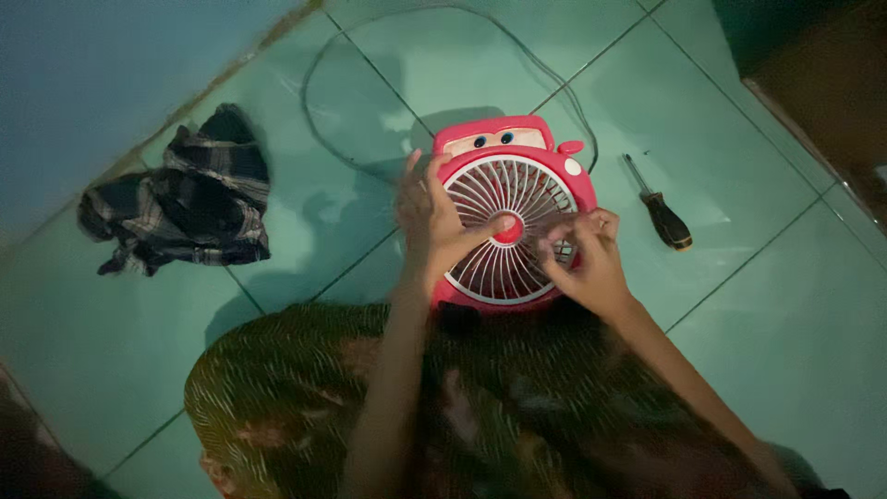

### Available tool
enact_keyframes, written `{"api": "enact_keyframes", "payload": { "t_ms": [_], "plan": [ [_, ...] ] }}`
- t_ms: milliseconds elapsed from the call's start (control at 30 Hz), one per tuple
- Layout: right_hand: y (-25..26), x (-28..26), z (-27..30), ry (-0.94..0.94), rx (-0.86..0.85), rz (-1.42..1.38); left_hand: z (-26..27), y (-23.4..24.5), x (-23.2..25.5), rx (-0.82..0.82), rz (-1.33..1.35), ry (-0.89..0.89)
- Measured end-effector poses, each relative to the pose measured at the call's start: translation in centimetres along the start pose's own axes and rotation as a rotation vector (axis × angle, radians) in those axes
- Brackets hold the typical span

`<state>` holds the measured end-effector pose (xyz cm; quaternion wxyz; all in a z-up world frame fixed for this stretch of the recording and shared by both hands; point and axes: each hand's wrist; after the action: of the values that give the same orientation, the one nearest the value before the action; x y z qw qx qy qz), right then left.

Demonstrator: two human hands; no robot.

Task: The person disassembles a small pink car-shaped fan using a screwdriver, removes the front grille, and manipulates the internal components. They then reassemble the fan and test it by plugging in the power cord.

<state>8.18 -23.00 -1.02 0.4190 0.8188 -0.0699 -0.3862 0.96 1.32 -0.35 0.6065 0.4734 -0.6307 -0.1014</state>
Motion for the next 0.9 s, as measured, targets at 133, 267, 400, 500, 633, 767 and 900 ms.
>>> {"api": "enact_keyframes", "payload": {
  "t_ms": [133, 267, 400, 500, 633, 767, 900],
  "plan": [
    [-0.1, 0.7, -0.7, -0.023, -0.152, -0.199, -1.8, 0.0, -0.1, -0.085, 0.024, -0.065],
    [-1.4, 1.0, -1.2, -0.031, -0.320, -0.293, -2.8, 0.7, -0.2, -0.158, 0.018, -0.115],
    [-1.7, 1.3, -0.2, -0.084, -0.289, -0.233, -2.3, 0.6, -0.4, -0.221, -0.002, -0.120],
    [-1.4, 1.8, 1.1, -0.254, -0.307, -0.217, -1.2, -0.6, -0.4, -0.183, -0.073, -0.194],
    [-1.2, 2.5, 2.5, -0.245, -0.238, -0.160, 0.2, -1.1, -0.9, -0.153, -0.043, -0.164],
    [-0.7, 1.9, 2.6, -0.199, -0.204, -0.240, 1.1, -0.3, -1.4, -0.092, 0.015, -0.087],
    [0.0, 1.0, 1.0, -0.106, -0.130, -0.180, 0.6, -0.3, -1.0, -0.063, -0.048, -0.086]
  ]
}}
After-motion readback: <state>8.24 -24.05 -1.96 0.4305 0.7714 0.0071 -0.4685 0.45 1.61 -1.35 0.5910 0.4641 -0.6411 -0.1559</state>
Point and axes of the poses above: each hand's wrist, its own z-axis away from the middle knuckle, its own y-axis out of the back of the hand, x = y × z
